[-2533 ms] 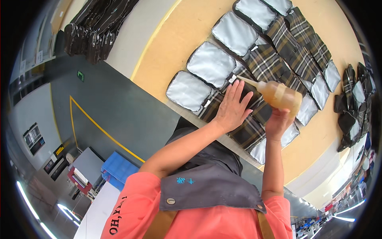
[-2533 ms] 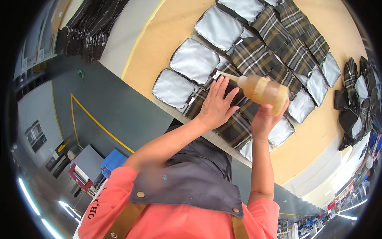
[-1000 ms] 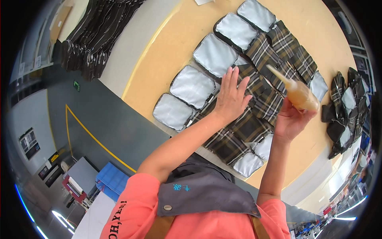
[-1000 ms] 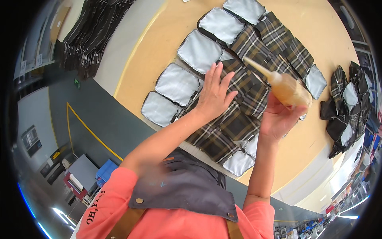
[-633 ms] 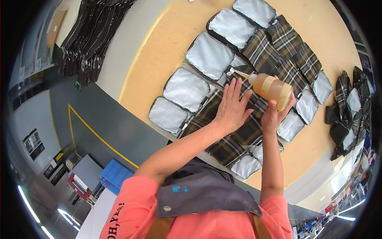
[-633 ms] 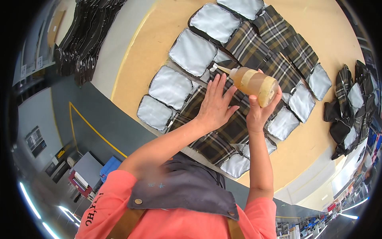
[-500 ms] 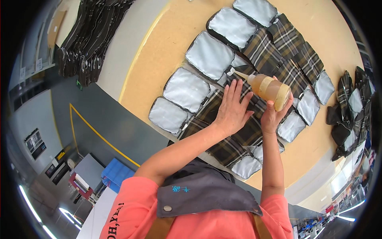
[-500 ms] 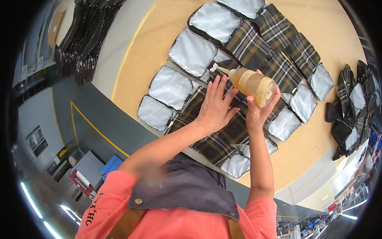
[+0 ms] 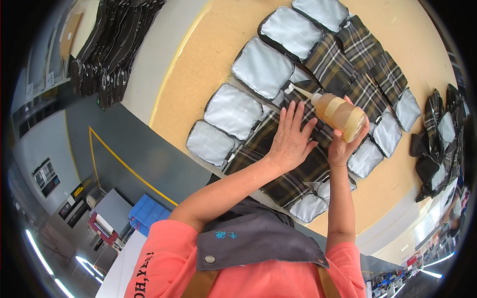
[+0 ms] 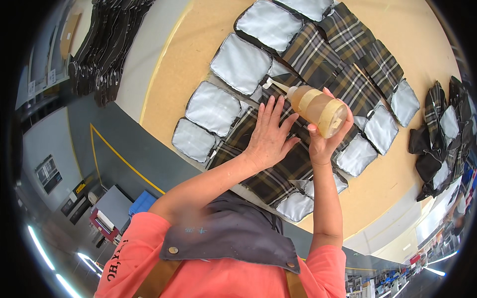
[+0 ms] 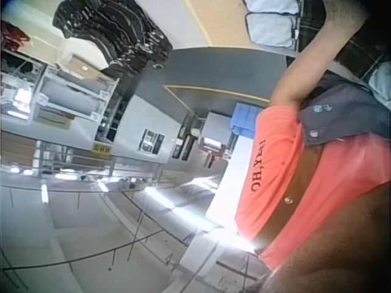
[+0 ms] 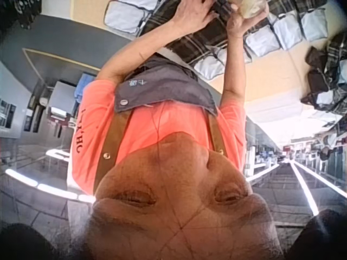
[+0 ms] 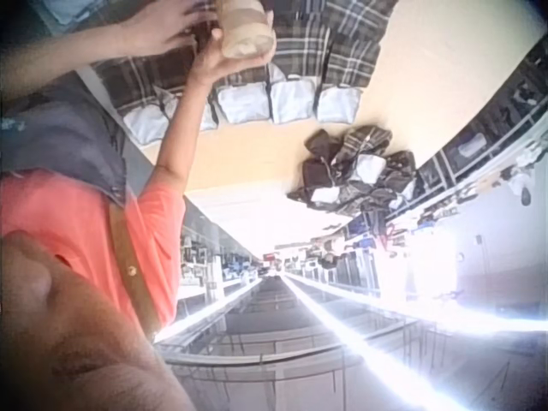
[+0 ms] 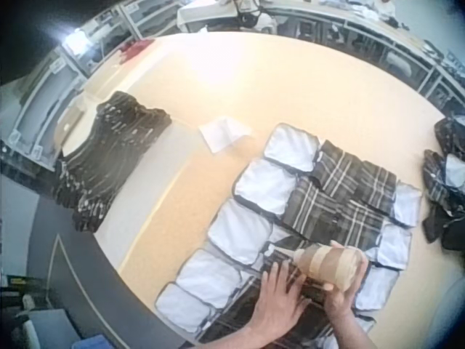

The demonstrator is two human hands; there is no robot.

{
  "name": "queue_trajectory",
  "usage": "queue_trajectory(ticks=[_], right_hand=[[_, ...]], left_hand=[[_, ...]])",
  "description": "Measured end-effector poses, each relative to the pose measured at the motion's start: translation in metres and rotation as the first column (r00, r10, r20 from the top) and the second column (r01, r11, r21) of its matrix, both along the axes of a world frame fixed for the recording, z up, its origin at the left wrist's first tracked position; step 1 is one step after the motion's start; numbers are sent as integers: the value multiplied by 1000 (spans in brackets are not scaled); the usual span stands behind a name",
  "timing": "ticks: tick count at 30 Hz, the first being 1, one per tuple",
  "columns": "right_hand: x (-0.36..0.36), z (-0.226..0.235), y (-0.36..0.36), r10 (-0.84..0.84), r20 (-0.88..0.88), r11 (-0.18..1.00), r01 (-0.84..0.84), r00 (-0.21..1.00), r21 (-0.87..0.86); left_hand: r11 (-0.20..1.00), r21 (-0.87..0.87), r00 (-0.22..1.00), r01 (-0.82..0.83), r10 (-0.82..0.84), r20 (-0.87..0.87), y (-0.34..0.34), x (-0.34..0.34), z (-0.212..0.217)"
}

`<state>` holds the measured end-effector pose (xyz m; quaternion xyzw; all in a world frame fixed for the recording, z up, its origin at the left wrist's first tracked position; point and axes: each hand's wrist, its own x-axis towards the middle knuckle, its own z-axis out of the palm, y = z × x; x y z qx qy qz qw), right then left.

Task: The person lays out plaid fabric pouches on a table, applies a liquid from a squeeze bottle to the edges, folds the pouches closed, and stacks them. The person repeats this process for multiple pouches.

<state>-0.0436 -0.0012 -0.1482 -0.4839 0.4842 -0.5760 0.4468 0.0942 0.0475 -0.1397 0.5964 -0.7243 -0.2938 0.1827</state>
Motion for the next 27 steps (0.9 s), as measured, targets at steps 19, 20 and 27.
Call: queue_trajectory(ticks=[19,20,27], right_hand=[[-65,82,-89,-20,995,979,-206,-93,1],[-73,81,-91,-17,1000,986,-167,-18,14],[-66,61,-82,-294,666,956,203,686,213]], left_hand=[[978,-195,994,70,-85,-69,-55,-8,36],[970,-239,997,35,-52,-65,-72,-7,31],[956,-287,996,-67,83,44,-138,-23,-15]])
